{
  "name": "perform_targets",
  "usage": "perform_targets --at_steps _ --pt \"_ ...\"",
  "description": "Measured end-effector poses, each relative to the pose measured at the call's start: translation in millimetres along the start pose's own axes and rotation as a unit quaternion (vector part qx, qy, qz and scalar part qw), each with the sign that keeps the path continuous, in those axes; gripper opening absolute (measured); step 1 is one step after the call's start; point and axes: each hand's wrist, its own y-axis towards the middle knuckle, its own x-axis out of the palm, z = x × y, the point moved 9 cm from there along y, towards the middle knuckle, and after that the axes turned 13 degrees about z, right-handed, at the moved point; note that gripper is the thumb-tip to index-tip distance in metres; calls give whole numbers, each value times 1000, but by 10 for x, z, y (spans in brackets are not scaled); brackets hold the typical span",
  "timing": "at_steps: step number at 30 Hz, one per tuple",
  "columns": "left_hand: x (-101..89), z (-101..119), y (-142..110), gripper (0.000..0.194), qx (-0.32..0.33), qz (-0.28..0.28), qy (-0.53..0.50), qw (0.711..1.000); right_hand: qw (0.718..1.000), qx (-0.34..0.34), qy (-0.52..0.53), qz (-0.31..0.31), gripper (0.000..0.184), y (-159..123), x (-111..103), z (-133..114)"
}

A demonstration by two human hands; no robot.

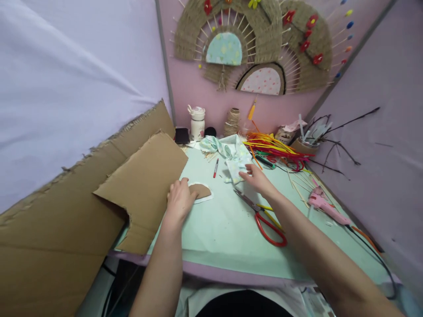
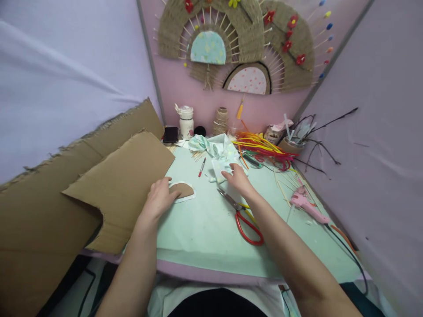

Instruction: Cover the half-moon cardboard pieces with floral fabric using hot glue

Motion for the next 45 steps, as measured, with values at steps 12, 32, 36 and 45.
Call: perform_targets --at_steps 12,32,36,45 --pt "92 39 10 26 2 -28 -74 997 998 -63 -26 -15 19 -637 -4 -195" --pt "129 594 -153 43 -112 -148 -670 719 934 183 301 -60 29 -1053 -13 -108" --pt "234 727 -329 44 -134 -269 -681 668 907 198 369 -39 31 -1082 -104 -162" --pt "565 893 -751 41 -90 -440 -522 726 984 30 149 -96 26 -1158 -177 -304"
